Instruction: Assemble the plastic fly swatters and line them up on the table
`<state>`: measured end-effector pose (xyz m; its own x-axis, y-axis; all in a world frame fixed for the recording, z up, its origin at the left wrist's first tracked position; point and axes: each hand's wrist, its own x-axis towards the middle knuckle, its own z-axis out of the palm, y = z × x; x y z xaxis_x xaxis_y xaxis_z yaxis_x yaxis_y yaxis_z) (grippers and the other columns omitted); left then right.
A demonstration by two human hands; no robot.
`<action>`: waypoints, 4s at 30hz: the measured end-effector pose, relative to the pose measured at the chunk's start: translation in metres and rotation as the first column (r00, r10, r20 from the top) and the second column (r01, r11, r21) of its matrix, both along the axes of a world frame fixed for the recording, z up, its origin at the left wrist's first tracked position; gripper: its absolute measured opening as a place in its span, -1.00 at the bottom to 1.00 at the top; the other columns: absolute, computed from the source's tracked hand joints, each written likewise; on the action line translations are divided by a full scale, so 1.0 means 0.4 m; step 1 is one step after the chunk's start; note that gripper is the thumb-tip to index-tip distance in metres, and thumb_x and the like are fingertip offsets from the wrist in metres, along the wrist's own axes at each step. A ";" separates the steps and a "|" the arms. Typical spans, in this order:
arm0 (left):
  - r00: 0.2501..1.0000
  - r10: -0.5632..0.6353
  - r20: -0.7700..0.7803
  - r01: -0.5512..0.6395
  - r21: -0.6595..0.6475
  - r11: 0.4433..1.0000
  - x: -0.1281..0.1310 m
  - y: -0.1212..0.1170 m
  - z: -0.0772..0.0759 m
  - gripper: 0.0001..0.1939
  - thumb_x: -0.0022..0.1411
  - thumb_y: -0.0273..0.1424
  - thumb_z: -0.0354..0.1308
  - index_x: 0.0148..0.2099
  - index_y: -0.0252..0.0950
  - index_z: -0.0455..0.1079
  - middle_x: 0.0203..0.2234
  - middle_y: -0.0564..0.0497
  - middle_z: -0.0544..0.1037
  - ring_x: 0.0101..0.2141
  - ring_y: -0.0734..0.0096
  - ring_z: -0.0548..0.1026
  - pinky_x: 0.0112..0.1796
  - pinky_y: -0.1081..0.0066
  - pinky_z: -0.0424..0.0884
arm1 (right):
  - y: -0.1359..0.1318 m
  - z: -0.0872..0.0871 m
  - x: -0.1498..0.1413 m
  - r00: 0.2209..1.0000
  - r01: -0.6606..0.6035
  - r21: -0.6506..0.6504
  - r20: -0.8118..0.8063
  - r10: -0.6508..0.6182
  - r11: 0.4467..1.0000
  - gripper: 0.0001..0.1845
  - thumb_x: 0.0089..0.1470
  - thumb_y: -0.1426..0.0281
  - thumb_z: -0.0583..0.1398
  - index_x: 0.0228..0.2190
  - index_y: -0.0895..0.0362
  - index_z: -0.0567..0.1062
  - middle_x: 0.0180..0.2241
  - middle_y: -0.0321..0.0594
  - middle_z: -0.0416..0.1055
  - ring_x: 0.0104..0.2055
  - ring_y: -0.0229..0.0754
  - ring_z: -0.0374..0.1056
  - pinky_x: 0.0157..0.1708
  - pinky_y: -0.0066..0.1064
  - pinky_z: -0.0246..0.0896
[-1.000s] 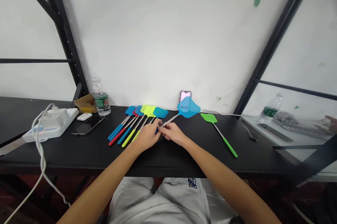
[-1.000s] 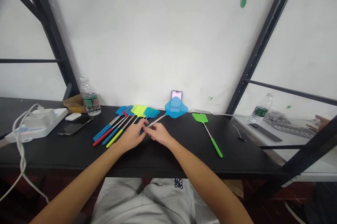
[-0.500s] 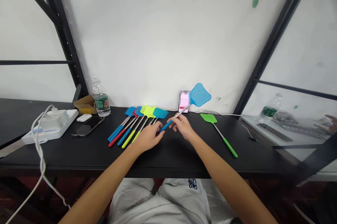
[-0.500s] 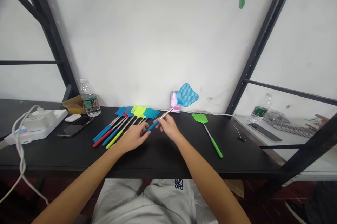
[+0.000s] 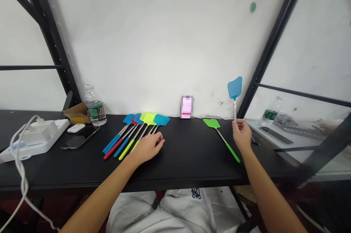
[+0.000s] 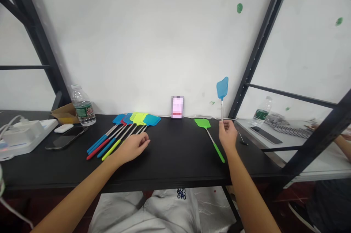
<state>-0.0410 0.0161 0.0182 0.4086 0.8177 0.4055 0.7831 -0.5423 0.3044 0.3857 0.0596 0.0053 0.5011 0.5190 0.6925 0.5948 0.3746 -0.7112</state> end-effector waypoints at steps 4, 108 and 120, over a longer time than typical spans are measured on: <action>1.000 0.014 -0.027 -0.014 -0.001 1.000 -0.003 0.002 -0.004 -0.79 0.33 -0.25 -0.08 -0.32 -0.21 0.25 -0.53 0.10 0.40 -0.46 0.40 0.37 -0.45 0.44 0.10 | -0.069 -0.045 0.099 0.975 0.189 -0.141 0.146 -0.168 0.972 -0.71 0.02 0.15 0.17 -0.41 0.14 0.39 -0.54 -0.28 0.34 -0.51 -0.21 0.26 -0.41 -0.39 0.17; 0.794 0.495 -0.353 -0.514 0.043 0.856 -0.018 0.017 0.000 -0.75 0.26 -0.25 -0.06 -0.20 -0.32 0.31 -0.28 -0.18 0.51 -0.23 0.03 0.52 -0.32 0.25 0.38 | -0.118 -0.071 0.085 0.870 0.399 -0.603 0.486 -0.078 0.691 -0.73 -0.02 0.14 0.17 -0.48 0.09 0.46 -0.45 -0.17 0.48 -0.39 -0.09 0.39 -0.47 -0.39 0.06; 0.786 0.508 -0.353 -0.538 0.015 0.843 -0.018 0.025 -0.004 -0.66 0.25 -0.22 -0.05 -0.19 -0.36 0.43 -0.25 -0.24 0.52 -0.20 0.03 0.51 -0.25 0.22 0.38 | -0.125 -0.060 0.077 0.834 0.472 -0.645 0.548 -0.066 0.601 -0.74 0.05 0.17 0.13 -0.42 0.09 0.48 -0.37 -0.12 0.50 -0.31 -0.03 0.41 -0.44 -0.35 0.09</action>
<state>-0.0482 0.0261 0.0166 0.0046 0.9691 0.2468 1.0000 -0.0048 0.0001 0.4166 0.0096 -0.0186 0.4640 0.8304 0.3085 0.8768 -0.3806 -0.2940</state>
